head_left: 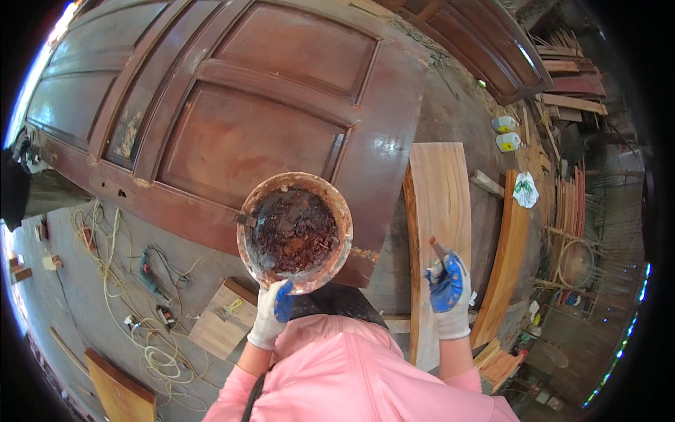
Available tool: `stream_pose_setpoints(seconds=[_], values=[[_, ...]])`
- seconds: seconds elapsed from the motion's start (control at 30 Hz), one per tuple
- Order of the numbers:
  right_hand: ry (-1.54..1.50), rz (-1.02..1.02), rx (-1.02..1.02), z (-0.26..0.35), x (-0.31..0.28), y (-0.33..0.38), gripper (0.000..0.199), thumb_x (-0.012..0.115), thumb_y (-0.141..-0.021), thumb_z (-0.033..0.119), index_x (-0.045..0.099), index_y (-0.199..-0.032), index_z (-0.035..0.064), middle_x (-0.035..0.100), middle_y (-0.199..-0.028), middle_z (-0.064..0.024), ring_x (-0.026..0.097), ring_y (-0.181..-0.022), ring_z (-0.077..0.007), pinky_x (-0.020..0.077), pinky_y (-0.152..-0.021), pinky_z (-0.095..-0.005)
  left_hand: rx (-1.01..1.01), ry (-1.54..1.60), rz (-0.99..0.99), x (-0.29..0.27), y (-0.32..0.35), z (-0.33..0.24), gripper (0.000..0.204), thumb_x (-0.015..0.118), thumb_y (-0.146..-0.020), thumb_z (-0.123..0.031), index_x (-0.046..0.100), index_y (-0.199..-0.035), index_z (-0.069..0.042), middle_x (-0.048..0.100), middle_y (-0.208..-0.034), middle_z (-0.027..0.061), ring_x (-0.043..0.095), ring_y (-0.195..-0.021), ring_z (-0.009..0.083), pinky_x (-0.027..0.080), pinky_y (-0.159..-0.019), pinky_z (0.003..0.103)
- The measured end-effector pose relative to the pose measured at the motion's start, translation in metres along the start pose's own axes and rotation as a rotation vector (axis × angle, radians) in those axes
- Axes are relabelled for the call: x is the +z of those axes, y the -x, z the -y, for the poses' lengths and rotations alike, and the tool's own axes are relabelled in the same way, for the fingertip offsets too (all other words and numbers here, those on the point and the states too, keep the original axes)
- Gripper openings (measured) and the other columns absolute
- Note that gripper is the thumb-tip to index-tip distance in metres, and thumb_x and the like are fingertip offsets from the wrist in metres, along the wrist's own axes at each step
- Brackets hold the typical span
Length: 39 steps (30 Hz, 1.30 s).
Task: The person applies glue to a damaged area on a wooden door and then uses a putty knife to fill the area with a dark paste. The person smooths the paste into the damaged area.
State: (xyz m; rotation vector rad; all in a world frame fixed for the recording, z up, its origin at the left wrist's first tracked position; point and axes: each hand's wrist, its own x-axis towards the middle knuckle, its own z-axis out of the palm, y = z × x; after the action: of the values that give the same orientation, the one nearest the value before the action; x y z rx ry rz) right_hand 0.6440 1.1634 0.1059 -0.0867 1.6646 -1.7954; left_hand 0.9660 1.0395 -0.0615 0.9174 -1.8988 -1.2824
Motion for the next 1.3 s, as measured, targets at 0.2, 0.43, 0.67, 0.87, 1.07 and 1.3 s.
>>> stream_pose_setpoints(seconds=[0.2, 0.43, 0.67, 0.87, 1.07, 1.3], values=[[0.078, 0.051, 0.076, 0.020, 0.020, -0.057, 0.036, 0.061, -0.105, 0.019, 0.064, -0.132, -0.0052, 0.073, -0.094, -0.0063, 0.066, -0.073, -0.0112, 0.0612, -0.078, -0.0353, 0.001, -0.178, 0.055, 0.002, 0.032, 0.016, 0.045, 0.070, -0.078, 0.002, 0.066, -0.123, -0.003, 0.070, -0.111, 0.0169, 0.067, -0.101, 0.0391, 0.050, -0.092, 0.049], [0.026, 0.073, 0.244, 0.029, 0.049, -0.059, 0.038, 0.062, -0.103, 0.013, 0.061, -0.134, -0.0084, 0.069, -0.088, -0.0037, 0.068, -0.077, -0.0120, 0.0608, -0.080, -0.0321, -0.705, 0.564, -0.163, 0.004, 0.025, -0.010, 0.038, 0.072, -0.089, -0.007, 0.063, -0.126, -0.005, 0.070, -0.112, 0.0045, 0.068, -0.096, 0.0176, 0.054, -0.083, 0.032], [0.032, 0.090, 0.205, 0.029, 0.066, -0.031, 0.035, 0.061, -0.103, 0.013, 0.063, -0.132, -0.0073, 0.071, -0.091, -0.0065, 0.069, -0.077, -0.0119, 0.0619, -0.082, -0.0344, -0.851, 0.674, -0.068, -0.010, 0.015, 0.003, 0.025, 0.071, -0.091, -0.008, 0.067, -0.116, -0.005, 0.069, -0.107, 0.0032, 0.067, -0.092, 0.0139, 0.053, -0.077, 0.030], [-0.129, 0.146, 0.230, 0.005, 0.063, -0.014, 0.035, 0.060, -0.104, 0.007, 0.061, -0.134, -0.0101, 0.069, -0.089, -0.0047, 0.072, -0.083, -0.0159, 0.0575, -0.079, -0.0254, -0.125, 0.144, -0.003, -0.010, -0.003, 0.007, 0.019, 0.070, -0.092, -0.004, 0.068, -0.111, -0.005, 0.067, -0.106, 0.0039, 0.065, -0.091, 0.0160, 0.053, -0.076, 0.031], [-0.133, 0.238, 0.141, -0.029, 0.057, -0.023, 0.037, 0.061, -0.104, 0.012, 0.061, -0.133, -0.0101, 0.069, -0.088, -0.0044, 0.069, -0.079, -0.0146, 0.0571, -0.076, -0.0294, -0.711, 0.832, -0.163, 0.002, 0.014, 0.030, 0.024, 0.071, -0.089, -0.002, 0.069, -0.113, -0.006, 0.070, -0.106, 0.0080, 0.068, -0.096, 0.0218, 0.053, -0.084, 0.034], [-0.110, 0.307, 0.123, -0.043, 0.051, -0.054, 0.034, 0.062, -0.103, 0.013, 0.065, -0.129, -0.0082, 0.066, -0.086, -0.0044, 0.061, -0.071, -0.0125, 0.0591, -0.079, -0.0358, -0.386, 0.904, -0.225, 0.033, 0.013, 0.003, 0.027, 0.068, -0.093, 0.003, 0.063, -0.119, -0.001, 0.068, -0.116, 0.0142, 0.069, -0.111, 0.0256, 0.056, -0.094, 0.037]])
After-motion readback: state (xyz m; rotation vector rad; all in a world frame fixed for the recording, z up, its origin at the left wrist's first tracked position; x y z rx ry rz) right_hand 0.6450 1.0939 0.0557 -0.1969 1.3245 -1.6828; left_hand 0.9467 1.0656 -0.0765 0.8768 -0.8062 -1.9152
